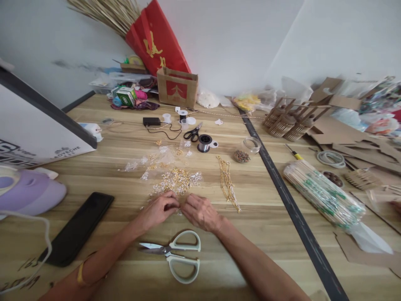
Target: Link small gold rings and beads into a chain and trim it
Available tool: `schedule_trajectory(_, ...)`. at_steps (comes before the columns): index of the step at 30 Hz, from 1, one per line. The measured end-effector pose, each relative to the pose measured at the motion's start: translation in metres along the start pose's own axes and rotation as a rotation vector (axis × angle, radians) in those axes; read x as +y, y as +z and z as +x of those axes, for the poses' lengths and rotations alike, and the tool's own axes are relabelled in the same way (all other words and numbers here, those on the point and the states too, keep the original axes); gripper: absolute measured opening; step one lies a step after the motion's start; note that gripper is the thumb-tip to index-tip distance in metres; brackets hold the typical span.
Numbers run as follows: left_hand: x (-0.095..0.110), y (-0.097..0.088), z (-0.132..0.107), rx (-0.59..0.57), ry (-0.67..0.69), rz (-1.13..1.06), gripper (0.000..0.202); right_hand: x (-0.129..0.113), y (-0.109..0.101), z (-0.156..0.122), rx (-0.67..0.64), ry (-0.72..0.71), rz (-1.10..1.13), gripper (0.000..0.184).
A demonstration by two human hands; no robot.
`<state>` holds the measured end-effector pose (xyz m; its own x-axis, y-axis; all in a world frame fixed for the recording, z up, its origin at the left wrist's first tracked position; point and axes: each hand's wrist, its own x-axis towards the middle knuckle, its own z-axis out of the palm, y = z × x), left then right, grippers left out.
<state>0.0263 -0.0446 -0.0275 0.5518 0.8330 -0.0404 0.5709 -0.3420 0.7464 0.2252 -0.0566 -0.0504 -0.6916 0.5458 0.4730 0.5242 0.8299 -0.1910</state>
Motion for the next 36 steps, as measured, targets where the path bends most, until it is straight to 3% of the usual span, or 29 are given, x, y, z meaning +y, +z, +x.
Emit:
schedule_trajectory(14, -0.006, 0.005, 0.000, 0.074, 0.030, -0.079, 0.009, 0.000, 0.003, 0.001, 0.017, 0.034, 0.017, 0.024)
schedule_trajectory(20, -0.010, 0.006, -0.001, 0.104, -0.037, -0.195, 0.009, 0.000, 0.003, 0.001, 0.019, 0.046, 0.027, 0.021)
schedule_trajectory(36, -0.021, 0.007, 0.001, 0.066, -0.103, -0.388, 0.009, -0.004, 0.003, 0.007, 0.081, 0.180, 0.198, 0.016)
